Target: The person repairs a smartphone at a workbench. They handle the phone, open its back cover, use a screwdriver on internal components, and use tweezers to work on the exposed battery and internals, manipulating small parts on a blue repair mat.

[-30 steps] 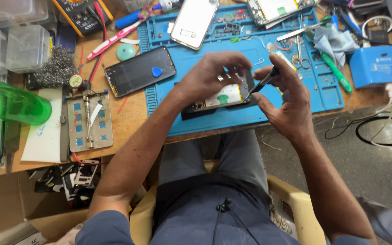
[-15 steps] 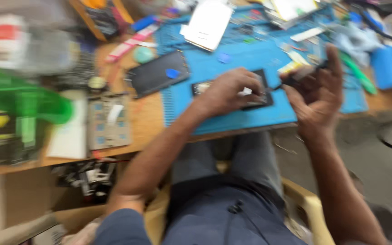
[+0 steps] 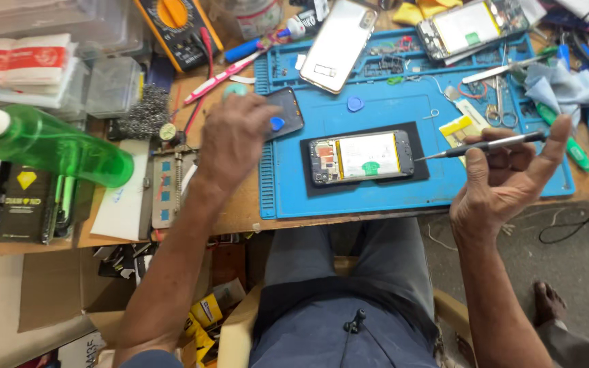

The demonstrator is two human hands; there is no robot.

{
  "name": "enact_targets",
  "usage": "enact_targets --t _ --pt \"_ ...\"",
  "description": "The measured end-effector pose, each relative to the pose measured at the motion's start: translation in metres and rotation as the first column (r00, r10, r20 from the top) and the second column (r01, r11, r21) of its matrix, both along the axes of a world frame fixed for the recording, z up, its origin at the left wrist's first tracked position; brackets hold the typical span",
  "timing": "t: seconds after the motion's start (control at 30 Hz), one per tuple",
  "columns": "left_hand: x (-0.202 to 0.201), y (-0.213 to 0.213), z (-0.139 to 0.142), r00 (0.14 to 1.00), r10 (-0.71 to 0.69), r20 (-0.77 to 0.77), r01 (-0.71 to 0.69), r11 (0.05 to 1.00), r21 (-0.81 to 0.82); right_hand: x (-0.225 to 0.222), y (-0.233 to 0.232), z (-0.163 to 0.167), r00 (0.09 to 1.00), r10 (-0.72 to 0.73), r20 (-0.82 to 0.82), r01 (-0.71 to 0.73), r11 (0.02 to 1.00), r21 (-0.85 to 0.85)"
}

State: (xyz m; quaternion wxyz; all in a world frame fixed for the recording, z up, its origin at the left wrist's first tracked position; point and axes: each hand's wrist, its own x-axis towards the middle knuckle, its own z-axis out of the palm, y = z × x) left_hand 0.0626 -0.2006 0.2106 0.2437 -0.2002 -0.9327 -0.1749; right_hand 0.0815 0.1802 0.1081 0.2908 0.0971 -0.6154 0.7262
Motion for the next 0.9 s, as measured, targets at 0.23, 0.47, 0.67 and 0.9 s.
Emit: enact_targets --t 0.23,0.47,0.67,0.9 --pt "0.035 0.105 -0.035 0.913 -0.313 0.263 0.363 0.916 -0.169 -0.011 0.002 -0.004 1.0 -0.026 0.009 0.026 0.999 0.032" --pt "0.025 0.111 -0.038 0.911 -0.299 0.284 0.356 0.917 -0.18 -0.018 0.003 -0.007 0.999 -0.024 0.032 0.024 1.0 -0.004" --pt "0.025 0.114 -0.039 0.909 -0.293 0.296 0.34 0.933 -0.121 -0.019 0.007 -0.007 1.0 -0.006 0.031 0.005 1.0 0.028" --pt "0.019 0.104 -0.04 0.937 -0.169 0.305 0.244 0.942 -0.228 -0.021 0.01 -0.011 0.999 -0.027 0.03 0.025 0.999 0.04"
